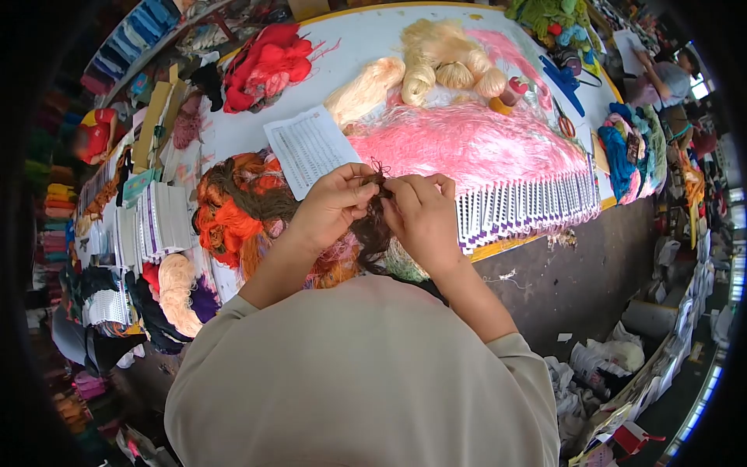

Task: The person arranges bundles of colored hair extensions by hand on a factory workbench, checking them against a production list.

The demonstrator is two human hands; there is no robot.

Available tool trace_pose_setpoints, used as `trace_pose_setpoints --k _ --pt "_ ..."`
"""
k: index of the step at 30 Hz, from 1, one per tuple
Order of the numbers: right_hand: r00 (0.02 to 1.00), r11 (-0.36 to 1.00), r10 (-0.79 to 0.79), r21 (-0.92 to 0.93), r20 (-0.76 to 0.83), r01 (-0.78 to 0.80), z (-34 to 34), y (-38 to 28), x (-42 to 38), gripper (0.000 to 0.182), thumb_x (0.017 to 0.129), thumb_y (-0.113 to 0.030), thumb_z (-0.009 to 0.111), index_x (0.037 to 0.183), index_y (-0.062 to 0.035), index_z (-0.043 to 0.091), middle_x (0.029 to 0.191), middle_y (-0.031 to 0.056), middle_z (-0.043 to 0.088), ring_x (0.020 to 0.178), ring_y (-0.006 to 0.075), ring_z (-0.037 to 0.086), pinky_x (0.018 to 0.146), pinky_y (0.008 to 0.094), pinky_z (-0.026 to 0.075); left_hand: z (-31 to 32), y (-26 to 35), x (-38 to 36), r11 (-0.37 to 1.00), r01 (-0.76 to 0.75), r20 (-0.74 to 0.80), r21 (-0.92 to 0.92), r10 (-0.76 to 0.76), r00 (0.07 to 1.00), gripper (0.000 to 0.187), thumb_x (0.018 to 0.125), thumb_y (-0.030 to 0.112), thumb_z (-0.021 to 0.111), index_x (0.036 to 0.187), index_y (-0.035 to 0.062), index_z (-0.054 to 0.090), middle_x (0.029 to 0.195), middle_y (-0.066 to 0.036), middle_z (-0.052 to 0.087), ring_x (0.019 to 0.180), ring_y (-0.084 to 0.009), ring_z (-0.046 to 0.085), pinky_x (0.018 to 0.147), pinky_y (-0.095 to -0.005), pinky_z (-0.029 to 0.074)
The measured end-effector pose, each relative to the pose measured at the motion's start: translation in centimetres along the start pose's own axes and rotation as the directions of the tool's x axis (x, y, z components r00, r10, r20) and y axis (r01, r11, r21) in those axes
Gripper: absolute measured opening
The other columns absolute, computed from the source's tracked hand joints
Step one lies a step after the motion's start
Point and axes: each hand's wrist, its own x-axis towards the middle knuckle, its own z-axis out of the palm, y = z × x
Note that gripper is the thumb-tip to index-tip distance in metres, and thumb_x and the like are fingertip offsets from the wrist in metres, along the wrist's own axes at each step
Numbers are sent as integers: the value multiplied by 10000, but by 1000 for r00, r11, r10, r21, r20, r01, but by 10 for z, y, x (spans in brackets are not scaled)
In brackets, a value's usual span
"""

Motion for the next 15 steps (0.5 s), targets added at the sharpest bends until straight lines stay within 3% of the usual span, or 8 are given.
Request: trace_pose_setpoints --k 5,7,8,9,10,12,14,15 --pt "1000 998 -7 -67 27 9 7 3 -1 225 750 -91 689 958 -56 611 883 59 627 806 240 593 815 393 376 -3 -5 0 999 9 13 42 -9 1000 260 876 16 639 1111 47 533 962 -32 620 783 -67 557 618 -187 397" --pt "998 999 53 -2 26 -53 6 6 -1 204 755 -46 651 954 -36 604 850 87 615 769 286 585 776 410 411 -3 -8 0 998 2 9 55 -2 1000 254 876 16 640 1105 44 532 939 -24 613 765 -62 547 609 -187 388" --pt "977 970 215 118 1 -213 7 8 -2 194 772 -31 632 964 -21 602 858 99 620 771 278 593 768 396 437 -3 -8 -1 998 1 8 55 -1 1000 254 876 16 640 1105 44 532 939 -24 613 765 -62 547 609 -187 388" --pt "928 902 371 238 -4 -360 10 12 -4 186 789 -16 613 974 -6 600 865 111 625 773 269 601 759 382 462 -2 -6 -2 994 -44 -30 105 48 998 249 873 24 640 1094 38 527 933 -27 610 744 -65 527 605 -198 384" --pt "831 683 550 527 82 -505 11 19 -6 201 819 -2 590 1020 1 596 913 101 648 822 229 620 768 321 492 -1 -4 -2 984 -88 -67 156 100 993 246 869 32 641 1084 32 521 927 -29 607 723 -68 506 600 -208 380" --pt "765 258 605 853 223 -453 13 27 -5 225 831 -6 593 1056 -20 599 942 61 662 865 187 625 810 266 480 -5 -3 -2 991 -69 -64 118 77 995 249 871 34 639 1090 32 521 923 -29 606 718 -67 500 598 -208 377" --pt "768 256 574 829 283 -497 10 29 -5 334 802 27 570 1129 -42 575 1059 67 632 982 221 600 918 303 441 -5 0 -3 996 -44 -52 83 49 997 252 872 36 637 1096 31 521 919 -30 605 712 -65 493 595 -208 374" --pt "790 364 566 788 237 -497 7 27 -4 398 781 36 566 1170 -50 555 1136 74 597 1061 222 559 976 326 394 -4 4 -5 994 -50 -38 100 54 998 260 873 37 636 1106 31 520 921 -31 605 714 -65 492 596 -209 374"
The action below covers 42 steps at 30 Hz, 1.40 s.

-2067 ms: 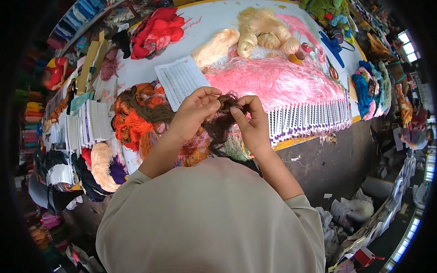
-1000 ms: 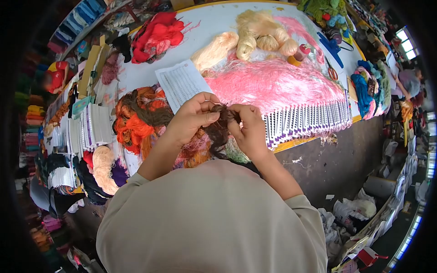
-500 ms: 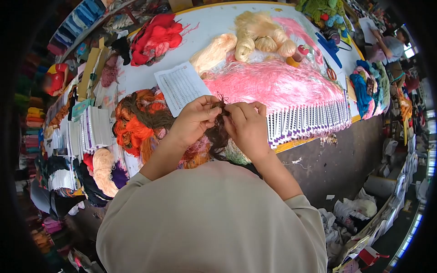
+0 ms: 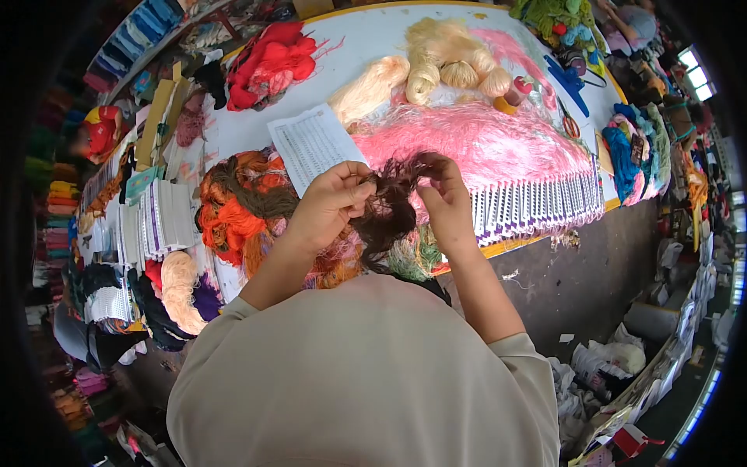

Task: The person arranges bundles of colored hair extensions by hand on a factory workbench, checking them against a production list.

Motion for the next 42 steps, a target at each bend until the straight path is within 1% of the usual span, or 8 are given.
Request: trace_pose_setpoints --k 11,14,20,29,33,35,38,42 --pt "847 425 -473 -779 242 460 5 -12 -8 266 679 -44 656 936 -98 611 903 53 574 940 281 528 920 442 286 9 16 -3 947 1 90 321 -32 995 288 870 45 629 1131 32 508 881 -37 608 707 -72 521 607 -213 397" --pt "841 514 -535 -759 82 401 -1 -6 -7 301 658 10 631 943 -81 595 908 77 558 919 287 525 864 393 335 4 17 0 818 -154 63 555 143 988 258 874 55 620 1114 40 527 862 -12 595 766 -57 534 684 -198 409" --pt "830 486 -310 -673 463 557 2 -8 -27 537 664 26 646 1183 -73 550 1156 140 547 1103 348 503 947 390 388 7 33 4 978 -205 18 -28 205 979 226 894 73 612 1106 36 541 862 -9 590 786 -83 554 717 -217 433" --pt "926 962 -173 -144 335 232 9 -38 -8 405 833 -42 656 1209 -15 508 1031 72 585 1006 156 537 907 304 430 49 47 5 824 -300 380 480 113 918 260 906 72 607 1153 54 526 864 -12 579 815 -74 547 735 -226 439" --pt "942 950 -63 -269 331 158 -13 -53 1 128 919 -79 577 1019 -16 628 775 -18 558 729 58 489 674 229 428 59 69 -5 313 -401 330 861 258 908 225 867 75 642 1072 18 570 795 -41 615 758 -111 580 693 -258 469" --pt "989 998 15 53 146 -23 -31 -75 6 107 887 -19 578 983 -30 623 756 -34 564 677 39 510 612 198 408 52 77 -5 178 -413 389 893 155 908 155 886 126 636 971 0 602 732 -28 605 698 -97 541 635 -255 437" --pt "982 984 -61 173 180 29 -42 -91 2 101 862 -12 611 962 -21 609 765 -24 588 643 27 498 579 192 387 56 86 -6 476 -266 363 838 -124 923 147 914 148 596 985 23 620 688 -23 570 615 -109 517 573 -267 414" --pt "940 815 -64 -526 336 244 -70 -78 -1 158 849 -84 671 983 -31 605 674 50 582 597 157 549 565 312 422 59 97 -6 811 -488 491 323 297 819 254 945 119 579 1181 34 619 798 -35 630 603 -74 466 610 -226 418"
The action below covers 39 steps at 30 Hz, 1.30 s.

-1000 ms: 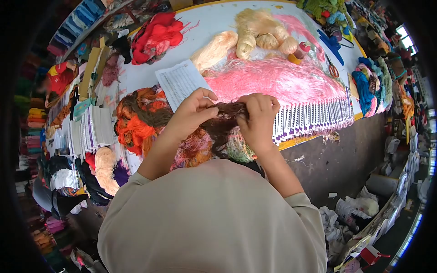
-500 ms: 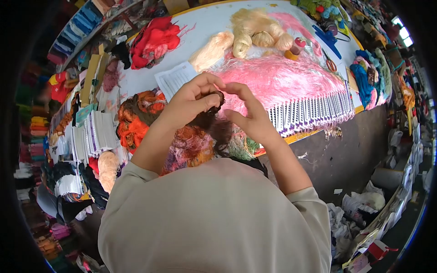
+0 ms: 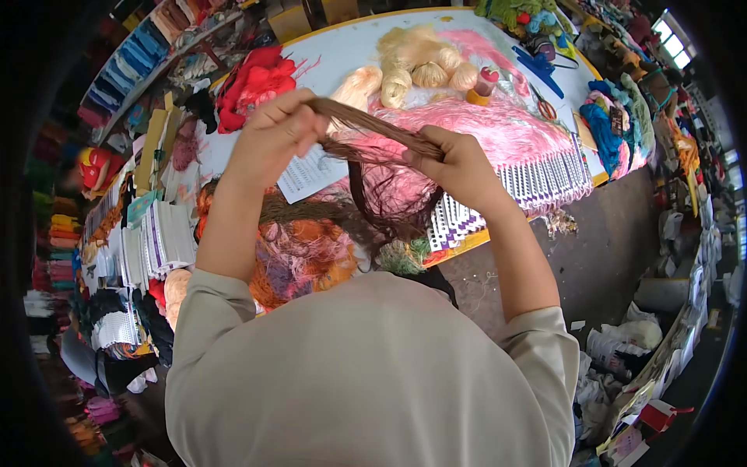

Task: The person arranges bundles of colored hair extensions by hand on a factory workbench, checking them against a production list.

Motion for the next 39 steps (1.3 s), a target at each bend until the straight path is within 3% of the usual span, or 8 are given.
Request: trace_pose_setpoints --k 2,6,10,17,25,28,36,39 --pt "961 828 -235 -547 -147 119 -9 10 -5 106 873 -93 657 904 -19 588 661 81 561 600 115 488 545 299 390 17 10 4 968 -123 -184 -220 83 979 228 968 151 549 1149 34 623 734 -13 601 579 -81 435 626 -233 440" --pt "956 979 88 -154 -281 -135 -41 95 -1 165 830 -105 661 984 -50 637 733 97 638 670 185 601 609 320 453 2 45 4 808 -33 -65 -588 -6 998 261 1008 255 480 914 50 611 547 82 293 458 -31 275 421 -200 218" --pt "826 724 435 685 -358 -84 -88 149 -12 366 827 44 456 1157 8 613 875 4 615 664 87 506 612 215 416 -3 78 13 985 -165 -375 42 169 911 216 1012 242 484 928 61 567 574 83 288 470 -28 230 437 -210 190" --pt "778 583 579 791 -243 -187 -186 241 -52 201 884 -21 475 1000 -67 633 701 -28 466 552 83 434 521 239 421 -4 88 61 913 85 -594 398 186 783 189 977 240 555 923 60 563 590 95 295 482 -12 239 441 -203 176" --pt "977 431 -39 -886 -209 -172 -255 300 -51 354 832 -327 694 1114 -122 634 978 146 685 942 318 660 816 391 506 90 50 133 543 150 -343 826 273 899 225 952 239 565 937 22 621 718 48 527 661 -34 445 594 -197 343" --pt "965 886 261 -393 -18 -247 -266 267 9 454 838 -244 679 1258 -116 562 1330 126 547 1229 288 522 989 397 437 114 40 149 522 198 -359 830 228 905 180 973 230 540 937 73 620 622 96 363 537 0 314 486 -197 229" --pt "818 818 -514 436 259 376 -195 67 50 634 892 -255 657 1434 -83 376 1428 125 455 1369 204 367 1063 324 357 186 10 164 279 206 -249 938 128 960 247 923 256 576 979 18 610 778 -130 600 718 -206 566 688 -324 457" --pt "730 821 -450 559 514 113 -176 55 63 382 950 -345 591 1182 -43 563 934 18 599 933 123 560 865 273 446 197 17 153 125 256 -277 959 190 942 242 926 274 572 978 42 621 812 -150 628 737 -294 610 665 -369 467"
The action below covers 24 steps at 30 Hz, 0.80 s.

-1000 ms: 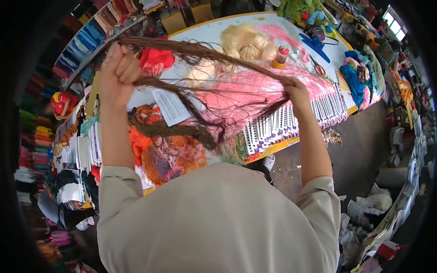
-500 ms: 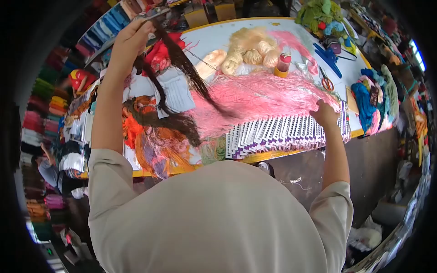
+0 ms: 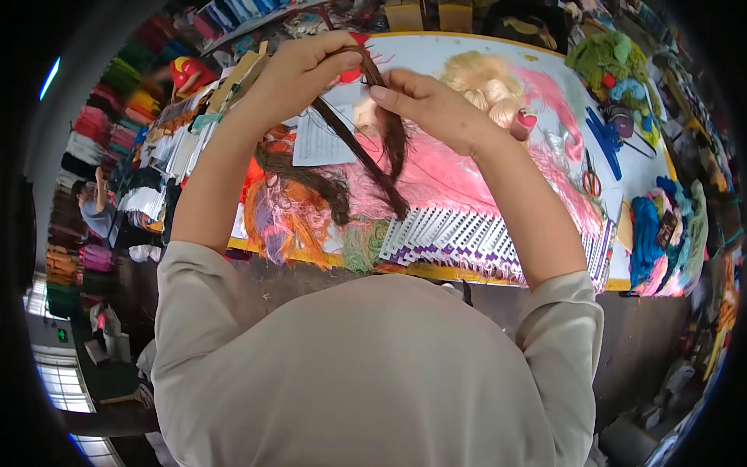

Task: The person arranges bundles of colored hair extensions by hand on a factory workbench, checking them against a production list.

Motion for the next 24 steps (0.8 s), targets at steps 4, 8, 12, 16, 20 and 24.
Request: trace_pose_setpoints --k 4,8,12,16,20,24 --pt "981 972 150 199 -120 -124 -20 -1 -13 190 995 -262 522 887 -106 528 632 -104 305 523 13 249 469 208 194 -8 -41 -29 910 18 -49 415 3 999 237 935 320 548 996 95 591 833 -156 646 802 -381 619 667 -471 479" --pt "965 990 121 105 -232 -99 -51 -16 -35 185 973 -267 569 942 -88 599 653 -106 363 528 -3 273 466 179 194 -5 -82 -67 923 193 -78 334 -177 981 226 944 302 540 1009 86 563 818 -188 636 809 -411 606 659 -498 455" --pt "922 987 118 146 -368 -68 -94 -24 -54 190 986 -249 543 888 -89 576 601 -117 309 493 -4 233 447 196 171 -2 -115 -100 921 280 -84 271 -267 960 158 961 216 509 1008 65 518 776 -213 598 780 -430 578 645 -489 414" --pt "895 970 160 234 -416 -64 -111 -32 -59 233 1000 -273 510 866 -88 553 579 -104 291 474 8 219 429 207 160 17 -174 -131 803 428 -87 415 -433 897 204 953 265 516 1051 87 539 842 -226 637 837 -428 609 691 -524 458" --pt "899 922 370 213 -234 -324 -90 -41 -43 239 995 -267 518 896 -59 581 568 -93 293 467 17 221 429 203 178 52 -227 -169 877 334 362 347 -453 815 483 813 211 711 1232 11 574 1187 -178 626 1108 -320 600 948 -396 473" --pt "888 880 460 149 -25 -452 -71 -28 -12 286 984 -231 520 1110 3 623 633 -42 425 459 18 227 413 195 187 40 -122 -74 865 310 183 -396 -256 949 443 904 169 632 1294 -8 519 1211 -145 618 1129 -196 586 954 -326 464"
